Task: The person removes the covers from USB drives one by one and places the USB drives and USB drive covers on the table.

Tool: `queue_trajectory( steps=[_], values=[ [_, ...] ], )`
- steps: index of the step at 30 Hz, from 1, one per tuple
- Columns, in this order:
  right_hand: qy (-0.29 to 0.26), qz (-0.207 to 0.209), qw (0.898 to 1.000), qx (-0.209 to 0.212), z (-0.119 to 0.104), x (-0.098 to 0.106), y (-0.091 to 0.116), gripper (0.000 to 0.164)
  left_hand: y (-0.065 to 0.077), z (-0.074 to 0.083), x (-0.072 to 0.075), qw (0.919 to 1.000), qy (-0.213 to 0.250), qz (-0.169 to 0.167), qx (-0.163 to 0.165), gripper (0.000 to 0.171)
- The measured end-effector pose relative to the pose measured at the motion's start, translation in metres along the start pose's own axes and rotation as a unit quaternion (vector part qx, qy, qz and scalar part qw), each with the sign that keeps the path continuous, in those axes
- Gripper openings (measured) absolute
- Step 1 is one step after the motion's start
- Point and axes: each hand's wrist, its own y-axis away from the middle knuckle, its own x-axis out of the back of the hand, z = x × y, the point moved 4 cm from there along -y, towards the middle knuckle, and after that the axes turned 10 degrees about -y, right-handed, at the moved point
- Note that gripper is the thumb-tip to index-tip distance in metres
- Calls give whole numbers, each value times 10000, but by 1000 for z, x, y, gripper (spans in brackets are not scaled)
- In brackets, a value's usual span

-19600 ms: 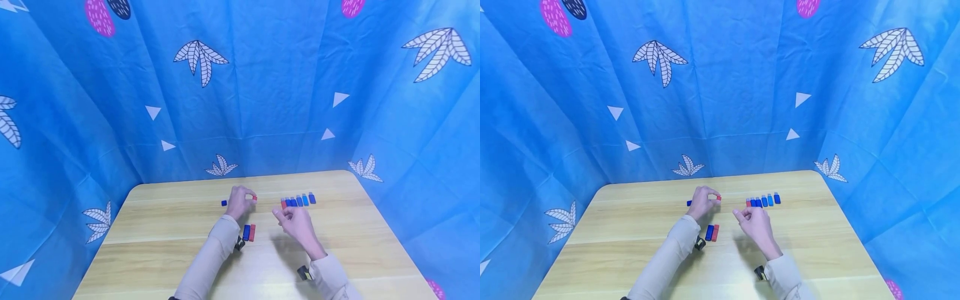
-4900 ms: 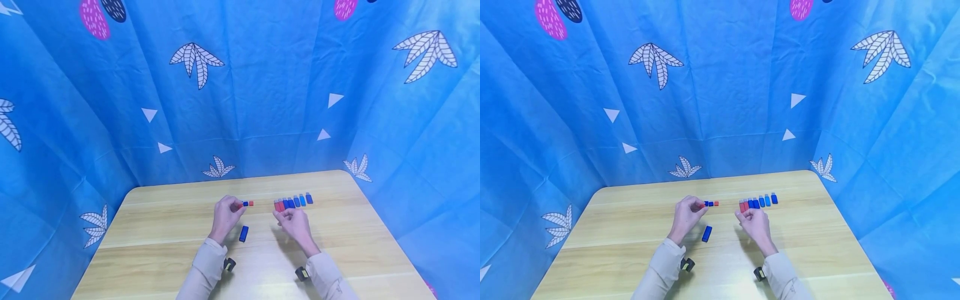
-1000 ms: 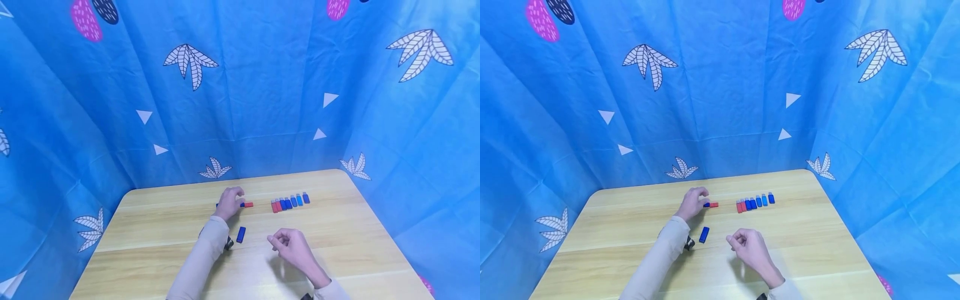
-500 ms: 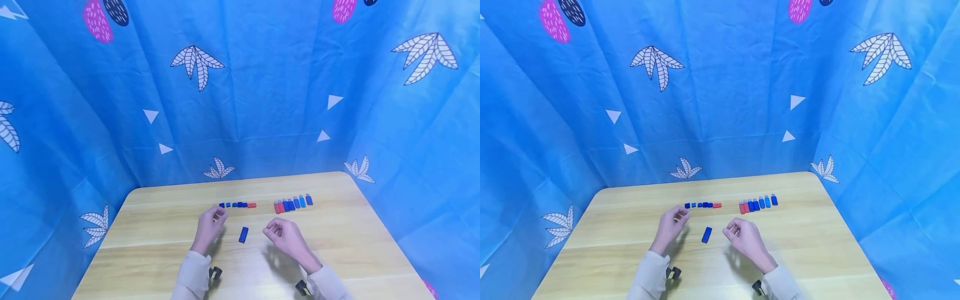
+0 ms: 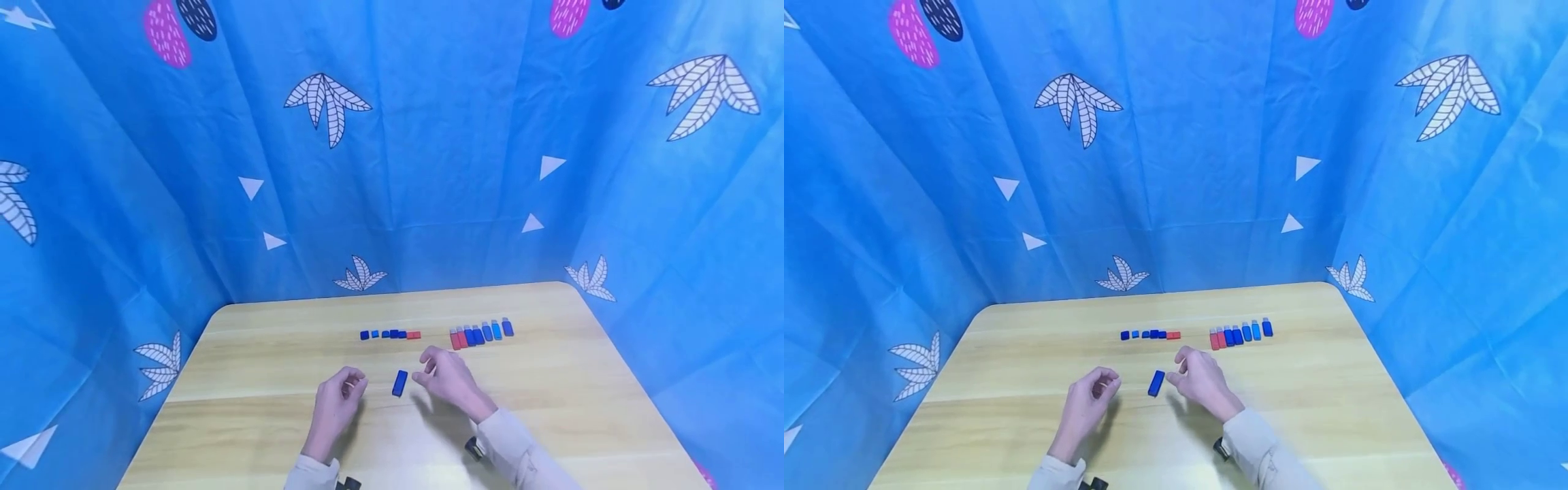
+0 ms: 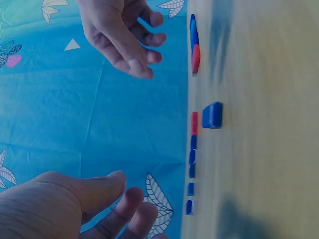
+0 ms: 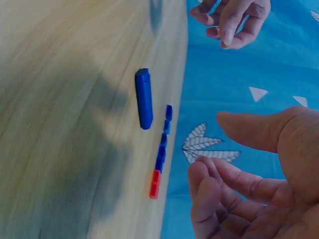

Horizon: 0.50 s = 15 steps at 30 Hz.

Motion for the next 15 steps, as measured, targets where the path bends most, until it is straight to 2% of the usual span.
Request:
queue_trajectory(
  steps=[8,15],
  values=[
    [85,-420,9988,-226,3,-20,-10,54,14,-8,-9,9997,-3,-200,158,9],
    [351,-560,9974,-292,9,-39,-18,64,17,-6,-11,9994,30,-249,226,11]
  ],
)
